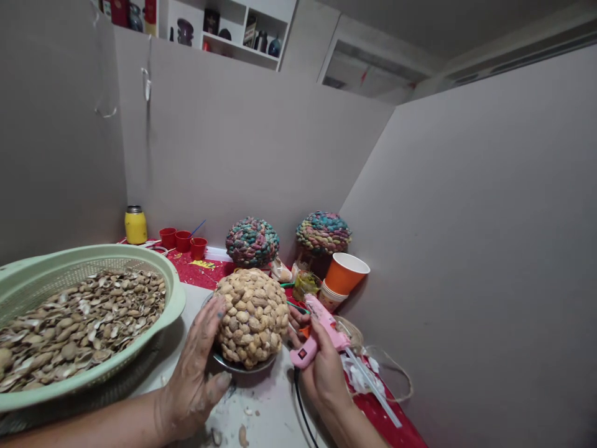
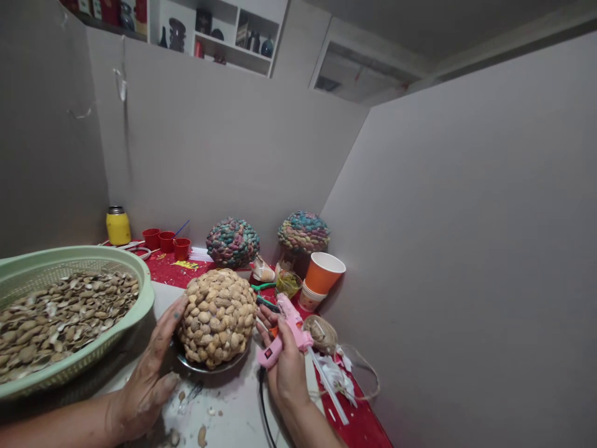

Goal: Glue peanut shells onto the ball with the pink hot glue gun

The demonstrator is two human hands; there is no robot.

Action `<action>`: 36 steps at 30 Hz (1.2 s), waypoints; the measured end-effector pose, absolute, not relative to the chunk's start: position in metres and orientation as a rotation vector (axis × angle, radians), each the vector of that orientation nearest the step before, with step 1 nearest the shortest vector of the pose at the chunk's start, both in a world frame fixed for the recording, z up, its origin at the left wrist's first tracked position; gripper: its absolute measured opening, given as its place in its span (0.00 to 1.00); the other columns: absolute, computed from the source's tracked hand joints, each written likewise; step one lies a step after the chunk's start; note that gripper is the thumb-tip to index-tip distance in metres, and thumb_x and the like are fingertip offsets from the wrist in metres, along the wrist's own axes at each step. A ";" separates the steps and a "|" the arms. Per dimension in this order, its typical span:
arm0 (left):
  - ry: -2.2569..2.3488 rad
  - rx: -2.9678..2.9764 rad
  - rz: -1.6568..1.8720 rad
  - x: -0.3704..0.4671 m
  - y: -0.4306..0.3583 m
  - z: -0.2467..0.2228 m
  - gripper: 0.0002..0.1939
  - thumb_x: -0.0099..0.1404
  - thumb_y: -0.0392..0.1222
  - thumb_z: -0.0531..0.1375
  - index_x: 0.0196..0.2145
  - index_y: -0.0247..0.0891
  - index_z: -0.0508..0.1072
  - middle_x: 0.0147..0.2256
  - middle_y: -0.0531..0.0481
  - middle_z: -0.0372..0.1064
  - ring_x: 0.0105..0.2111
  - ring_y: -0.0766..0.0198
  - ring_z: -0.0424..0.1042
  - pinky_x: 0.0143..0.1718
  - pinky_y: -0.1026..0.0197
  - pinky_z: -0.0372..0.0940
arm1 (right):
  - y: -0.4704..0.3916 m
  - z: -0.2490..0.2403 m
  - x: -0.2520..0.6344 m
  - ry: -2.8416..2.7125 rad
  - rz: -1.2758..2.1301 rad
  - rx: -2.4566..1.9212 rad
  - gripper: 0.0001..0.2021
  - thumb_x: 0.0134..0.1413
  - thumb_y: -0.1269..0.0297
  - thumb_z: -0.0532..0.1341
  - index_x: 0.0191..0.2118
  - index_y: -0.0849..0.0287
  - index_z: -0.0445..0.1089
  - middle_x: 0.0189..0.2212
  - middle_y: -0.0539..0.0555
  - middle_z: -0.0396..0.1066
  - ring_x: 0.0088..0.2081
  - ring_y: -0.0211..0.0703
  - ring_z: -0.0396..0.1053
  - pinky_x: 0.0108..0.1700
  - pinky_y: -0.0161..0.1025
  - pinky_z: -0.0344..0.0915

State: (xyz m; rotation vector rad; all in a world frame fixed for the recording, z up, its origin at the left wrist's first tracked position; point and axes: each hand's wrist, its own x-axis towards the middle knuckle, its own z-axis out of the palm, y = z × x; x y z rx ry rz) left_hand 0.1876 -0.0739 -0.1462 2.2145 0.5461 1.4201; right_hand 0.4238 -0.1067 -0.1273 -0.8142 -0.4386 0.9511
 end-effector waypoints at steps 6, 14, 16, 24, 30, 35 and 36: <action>0.871 1.794 1.415 0.188 -0.069 -0.143 0.33 0.71 0.57 0.47 0.69 0.48 0.46 0.71 0.45 0.43 0.70 0.46 0.40 0.68 0.38 0.36 | -0.110 -0.125 0.421 -0.453 0.898 -0.818 0.15 0.40 0.55 0.74 0.33 0.55 0.74 0.40 0.52 0.78 0.50 0.50 0.72 0.46 0.41 0.73; 1.010 1.511 1.261 0.196 -0.068 -0.128 0.40 0.70 0.62 0.45 0.69 0.32 0.46 0.71 0.38 0.42 0.70 0.51 0.39 0.69 0.45 0.33 | -0.119 -0.123 0.414 -0.604 0.963 -0.863 0.13 0.47 0.52 0.71 0.35 0.55 0.77 0.46 0.53 0.77 0.54 0.50 0.70 0.52 0.41 0.70; 0.993 1.509 1.258 0.197 -0.070 -0.128 0.40 0.69 0.62 0.45 0.69 0.33 0.46 0.71 0.39 0.42 0.70 0.51 0.39 0.69 0.45 0.34 | -0.120 -0.122 0.413 -0.639 0.995 -0.844 0.11 0.49 0.53 0.70 0.33 0.55 0.77 0.48 0.53 0.76 0.57 0.50 0.67 0.54 0.42 0.69; 0.945 1.517 1.285 0.196 -0.086 -0.121 0.40 0.69 0.62 0.46 0.69 0.35 0.47 0.71 0.41 0.42 0.70 0.48 0.37 0.69 0.44 0.31 | -0.117 -0.111 0.415 -0.514 1.057 -0.809 0.14 0.38 0.55 0.76 0.30 0.55 0.78 0.40 0.53 0.78 0.55 0.54 0.69 0.54 0.45 0.70; 0.938 1.474 1.299 0.199 -0.090 -0.115 0.40 0.69 0.63 0.46 0.69 0.35 0.48 0.71 0.41 0.42 0.70 0.48 0.38 0.69 0.43 0.31 | -0.115 -0.106 0.413 -0.472 1.076 -0.822 0.15 0.34 0.56 0.77 0.27 0.57 0.76 0.37 0.54 0.78 0.52 0.54 0.71 0.53 0.44 0.72; 0.957 1.436 1.294 0.198 -0.094 -0.109 0.43 0.68 0.64 0.45 0.69 0.31 0.46 0.71 0.38 0.40 0.70 0.49 0.38 0.69 0.43 0.32 | -0.115 -0.103 0.414 -0.438 1.084 -0.810 0.17 0.31 0.57 0.78 0.28 0.57 0.76 0.31 0.50 0.77 0.48 0.52 0.74 0.51 0.44 0.73; 0.963 1.431 1.290 0.197 -0.095 -0.106 0.43 0.68 0.65 0.45 0.69 0.31 0.46 0.71 0.38 0.41 0.70 0.49 0.39 0.69 0.43 0.33 | -0.115 -0.103 0.414 -0.433 1.087 -0.806 0.17 0.31 0.57 0.78 0.29 0.57 0.77 0.31 0.50 0.77 0.47 0.51 0.74 0.51 0.44 0.73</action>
